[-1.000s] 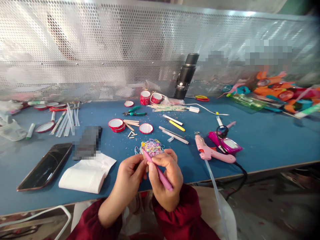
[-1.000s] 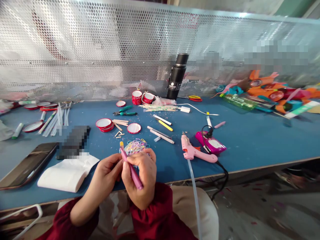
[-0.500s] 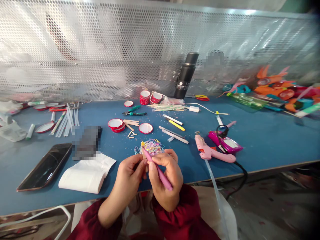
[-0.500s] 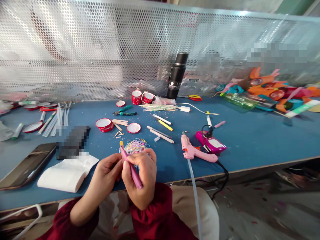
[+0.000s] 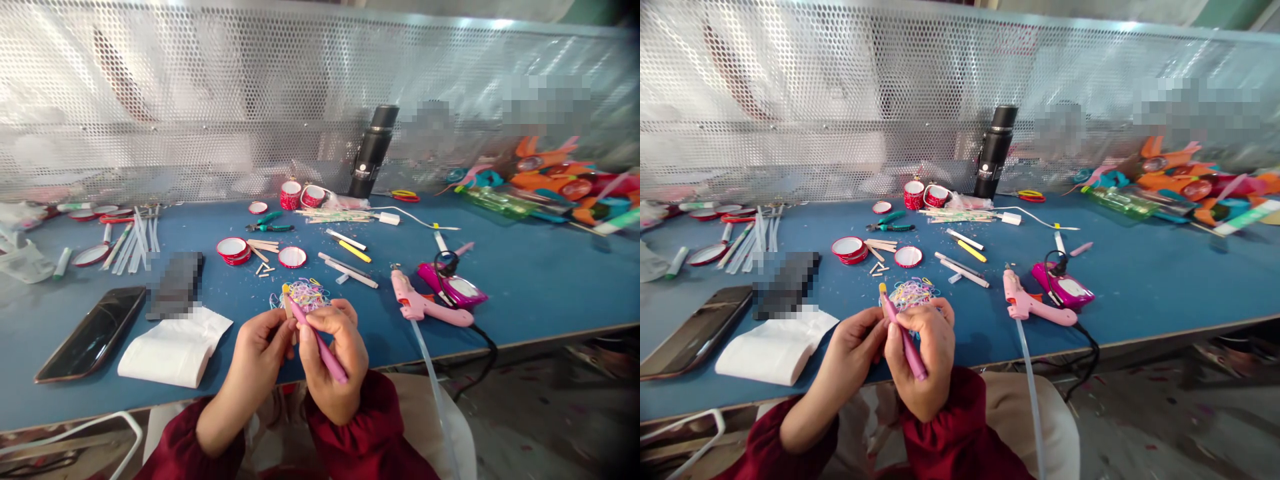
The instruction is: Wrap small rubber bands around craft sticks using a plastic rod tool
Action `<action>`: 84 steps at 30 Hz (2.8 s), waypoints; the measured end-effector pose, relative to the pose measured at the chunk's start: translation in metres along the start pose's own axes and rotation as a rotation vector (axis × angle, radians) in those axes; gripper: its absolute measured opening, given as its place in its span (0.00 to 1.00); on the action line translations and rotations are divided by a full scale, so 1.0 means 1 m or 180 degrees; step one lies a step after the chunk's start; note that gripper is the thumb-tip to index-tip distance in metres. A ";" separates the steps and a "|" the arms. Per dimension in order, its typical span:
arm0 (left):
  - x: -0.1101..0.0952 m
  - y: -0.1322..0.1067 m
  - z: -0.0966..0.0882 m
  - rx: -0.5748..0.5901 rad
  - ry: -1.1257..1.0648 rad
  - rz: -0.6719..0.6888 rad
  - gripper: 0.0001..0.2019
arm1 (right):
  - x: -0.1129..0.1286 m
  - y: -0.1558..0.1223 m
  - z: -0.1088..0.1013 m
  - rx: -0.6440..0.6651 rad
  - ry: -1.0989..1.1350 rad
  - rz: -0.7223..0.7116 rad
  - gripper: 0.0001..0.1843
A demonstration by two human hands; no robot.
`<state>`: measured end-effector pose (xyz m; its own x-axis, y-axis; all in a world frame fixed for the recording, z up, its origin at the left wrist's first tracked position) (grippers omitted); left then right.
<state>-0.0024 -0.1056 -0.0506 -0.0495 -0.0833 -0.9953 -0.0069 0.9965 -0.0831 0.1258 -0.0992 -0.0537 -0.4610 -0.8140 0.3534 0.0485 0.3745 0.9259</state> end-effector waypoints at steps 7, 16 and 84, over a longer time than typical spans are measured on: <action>0.000 -0.001 0.000 -0.0002 0.0037 -0.0015 0.21 | 0.000 -0.002 0.000 -0.0005 0.0001 0.0017 0.07; 0.001 0.000 0.000 -0.0013 0.0076 -0.0025 0.22 | -0.001 -0.002 0.000 -0.0025 0.0025 0.0080 0.08; -0.005 -0.002 0.001 -0.0037 0.0155 0.0070 0.20 | 0.002 0.004 -0.001 0.0183 0.0024 -0.0055 0.07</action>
<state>-0.0014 -0.1075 -0.0452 -0.0982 -0.0618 -0.9932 -0.0169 0.9980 -0.0605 0.1257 -0.0993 -0.0496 -0.4546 -0.8238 0.3387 -0.0106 0.3852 0.9228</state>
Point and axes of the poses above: each hand's wrist, its own y-axis towards the middle knuckle, its own z-axis out of the palm, x = y × z, the point moved 1 cm from there along y, towards the middle knuckle, and after that the axes turned 9 degrees about -z, right-handed, at the moved point
